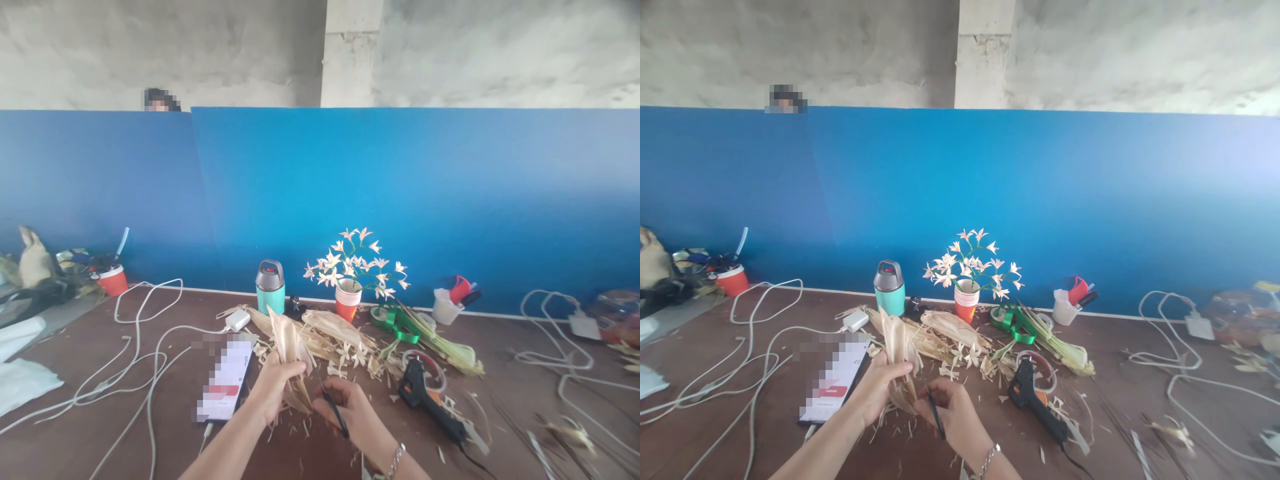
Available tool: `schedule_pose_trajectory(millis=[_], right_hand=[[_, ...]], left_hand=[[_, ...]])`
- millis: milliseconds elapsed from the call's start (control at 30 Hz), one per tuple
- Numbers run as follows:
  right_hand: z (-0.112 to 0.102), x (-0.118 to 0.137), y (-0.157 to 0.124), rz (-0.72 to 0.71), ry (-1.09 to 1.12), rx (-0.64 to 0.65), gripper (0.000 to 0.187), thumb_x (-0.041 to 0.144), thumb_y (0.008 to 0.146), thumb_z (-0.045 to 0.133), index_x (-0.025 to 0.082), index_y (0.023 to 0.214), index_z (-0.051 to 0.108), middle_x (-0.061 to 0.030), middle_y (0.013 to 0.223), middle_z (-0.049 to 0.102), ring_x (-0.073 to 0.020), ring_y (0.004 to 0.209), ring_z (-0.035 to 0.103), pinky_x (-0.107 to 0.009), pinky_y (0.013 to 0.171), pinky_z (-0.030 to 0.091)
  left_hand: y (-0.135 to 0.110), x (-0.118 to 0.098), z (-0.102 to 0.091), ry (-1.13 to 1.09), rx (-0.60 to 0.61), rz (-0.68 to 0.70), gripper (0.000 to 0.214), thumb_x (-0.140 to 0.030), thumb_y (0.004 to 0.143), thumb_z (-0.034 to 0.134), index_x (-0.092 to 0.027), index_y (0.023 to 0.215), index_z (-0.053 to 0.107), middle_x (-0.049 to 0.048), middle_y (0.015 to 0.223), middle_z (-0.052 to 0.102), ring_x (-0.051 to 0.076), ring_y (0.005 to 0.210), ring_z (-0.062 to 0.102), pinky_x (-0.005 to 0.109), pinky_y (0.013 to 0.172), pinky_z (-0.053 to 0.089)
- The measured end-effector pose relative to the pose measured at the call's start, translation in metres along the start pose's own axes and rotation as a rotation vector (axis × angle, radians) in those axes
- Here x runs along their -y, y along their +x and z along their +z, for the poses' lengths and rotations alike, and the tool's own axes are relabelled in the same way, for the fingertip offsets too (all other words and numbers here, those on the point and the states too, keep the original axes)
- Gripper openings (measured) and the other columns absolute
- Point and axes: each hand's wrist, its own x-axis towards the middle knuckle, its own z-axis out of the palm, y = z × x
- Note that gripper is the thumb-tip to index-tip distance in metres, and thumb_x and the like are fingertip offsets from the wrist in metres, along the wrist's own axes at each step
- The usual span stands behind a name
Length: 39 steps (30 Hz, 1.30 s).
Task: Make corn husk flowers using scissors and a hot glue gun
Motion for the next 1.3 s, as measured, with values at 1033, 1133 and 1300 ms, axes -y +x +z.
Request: schedule_pose_trajectory(millis=[1033, 1133, 1300], right_hand=[[-0.019, 0.006, -0.004, 0.069, -0.133, 0.114, 0.033, 0.040, 0.060, 0.074, 0.015, 0.075, 0.060, 0.0076, 0.047, 0.049, -0.0039, 0.035, 0.038, -0.016, 0.034, 0.028], [-0.021, 0.007, -0.003, 0.081, -0.145, 0.129, 0.032, 0.039, 0.060, 0.073, 0.014, 0.075, 0.060, 0.0077, 0.046, 0.049, -0.0037, 0.035, 0.037, -0.016, 0.034, 0.028], [-0.023, 0.009, -0.004, 0.090, -0.170, 0.140, 0.031, 0.039, 0.059, 0.074, 0.014, 0.073, 0.061, 0.0068, 0.048, 0.051, -0.0041, 0.036, 0.039, -0.016, 0.033, 0.029]], left_hand=[[0.007, -0.007, -0.011, 0.046, 0.098, -0.094, 0.035, -0.010, 0.051, 0.071, -0.014, 0.082, 0.056, -0.0004, 0.060, 0.066, 0.016, 0.055, 0.061, 0.028, 0.055, 0.049], [0.008, -0.006, -0.013, 0.042, 0.101, -0.111, 0.036, -0.009, 0.050, 0.071, -0.014, 0.082, 0.056, 0.0001, 0.061, 0.066, 0.016, 0.055, 0.061, 0.028, 0.055, 0.049], [0.009, -0.006, -0.014, 0.030, 0.126, -0.118, 0.037, -0.007, 0.049, 0.071, -0.014, 0.082, 0.055, -0.0007, 0.059, 0.065, 0.015, 0.053, 0.059, 0.027, 0.052, 0.047]])
